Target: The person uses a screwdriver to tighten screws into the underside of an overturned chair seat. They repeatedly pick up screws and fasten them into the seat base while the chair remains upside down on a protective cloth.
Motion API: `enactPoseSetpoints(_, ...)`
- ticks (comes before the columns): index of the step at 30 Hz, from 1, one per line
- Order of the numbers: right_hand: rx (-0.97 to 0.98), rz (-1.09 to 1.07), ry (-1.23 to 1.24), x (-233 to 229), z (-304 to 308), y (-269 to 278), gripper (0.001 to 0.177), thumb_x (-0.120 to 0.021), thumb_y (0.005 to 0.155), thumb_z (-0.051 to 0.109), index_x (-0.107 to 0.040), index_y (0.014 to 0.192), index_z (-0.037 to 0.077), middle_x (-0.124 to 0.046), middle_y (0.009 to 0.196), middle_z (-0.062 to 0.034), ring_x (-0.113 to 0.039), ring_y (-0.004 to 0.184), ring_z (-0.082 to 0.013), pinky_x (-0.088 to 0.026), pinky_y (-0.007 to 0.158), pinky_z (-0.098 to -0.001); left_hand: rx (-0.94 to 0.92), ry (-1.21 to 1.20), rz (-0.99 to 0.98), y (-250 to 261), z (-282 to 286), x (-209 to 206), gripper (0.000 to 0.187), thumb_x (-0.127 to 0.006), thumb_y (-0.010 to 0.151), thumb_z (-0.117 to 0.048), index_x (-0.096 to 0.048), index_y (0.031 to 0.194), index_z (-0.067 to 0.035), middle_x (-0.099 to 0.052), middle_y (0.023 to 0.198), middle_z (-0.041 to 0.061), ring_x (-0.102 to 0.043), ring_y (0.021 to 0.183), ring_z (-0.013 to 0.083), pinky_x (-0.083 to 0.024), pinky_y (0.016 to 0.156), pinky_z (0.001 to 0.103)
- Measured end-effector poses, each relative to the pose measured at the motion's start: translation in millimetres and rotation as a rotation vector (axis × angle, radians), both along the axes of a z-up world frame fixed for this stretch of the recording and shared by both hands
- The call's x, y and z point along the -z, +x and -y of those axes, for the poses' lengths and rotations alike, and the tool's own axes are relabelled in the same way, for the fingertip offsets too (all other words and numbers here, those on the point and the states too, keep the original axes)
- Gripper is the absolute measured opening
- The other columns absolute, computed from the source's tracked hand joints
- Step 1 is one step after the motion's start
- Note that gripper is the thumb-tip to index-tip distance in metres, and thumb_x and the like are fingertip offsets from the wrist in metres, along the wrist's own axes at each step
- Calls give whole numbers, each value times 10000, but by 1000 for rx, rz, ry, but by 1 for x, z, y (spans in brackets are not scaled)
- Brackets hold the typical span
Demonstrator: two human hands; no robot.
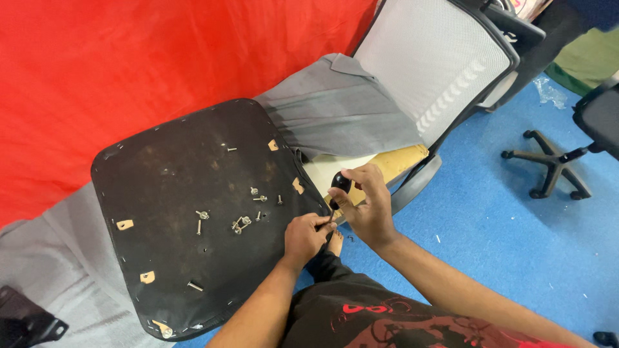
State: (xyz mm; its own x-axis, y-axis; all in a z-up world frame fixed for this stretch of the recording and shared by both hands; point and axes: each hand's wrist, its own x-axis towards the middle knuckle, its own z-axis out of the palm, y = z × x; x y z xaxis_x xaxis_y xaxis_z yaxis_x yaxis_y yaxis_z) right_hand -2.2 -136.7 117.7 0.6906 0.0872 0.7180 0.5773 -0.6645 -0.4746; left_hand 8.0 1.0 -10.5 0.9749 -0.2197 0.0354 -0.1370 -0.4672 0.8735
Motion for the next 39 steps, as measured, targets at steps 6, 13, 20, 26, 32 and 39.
enactPoseSetpoints(6,9,16,-34,3,0,1,436,-846,875,183,-590,1219,104,-608,1002,-68,-558,870,-205,-479,742,-336,7,9,31,-11,0,-5,245,-718,885,-329,-796,1082,-207,-692,778,42,-678,666,265,-511,630,393)
enactPoseSetpoints(13,-40,-1,-8,1,-1,-5,414,-823,897,173,-603,1237,86,-656,1101,-83,-606,972,-235,-510,805,-338,-11,16,74,-10,1,-5,212,-729,892,-335,-812,1040,-208,-702,790,34,-680,703,268,-518,637,401)
enactPoseSetpoints(20,-69,-42,46,-6,-4,3,367,-804,896,97,-616,1208,50,-708,1145,-94,-644,1036,-249,-520,867,-362,-13,36,-132,2,1,-2,224,-796,823,-352,-830,1001,-221,-736,777,41,-693,678,234,-529,649,361)
enactPoseSetpoints(26,-19,-89,86,-4,-3,9,366,-829,873,88,-628,1176,47,-689,1088,-88,-621,969,-220,-507,819,-340,167,-260,-298,16,-5,20,237,-717,900,-182,-781,1114,-105,-789,833,41,-731,664,102,-550,642,262)
enactPoseSetpoints(32,-42,-114,141,1,-3,7,360,-824,879,93,-630,1177,44,-675,1047,-77,-604,913,-188,-503,811,-324,110,-267,-358,17,-1,29,236,-696,911,-104,-782,1128,-69,-792,850,12,-729,678,85,-553,652,238)
enactPoseSetpoints(39,-5,-136,163,-3,3,1,281,-724,944,54,-643,1211,24,-713,1121,-95,-600,879,-169,-499,811,-298,139,-302,-388,22,-2,36,234,-682,940,-107,-767,1149,-47,-792,870,31,-722,687,71,-571,669,234)
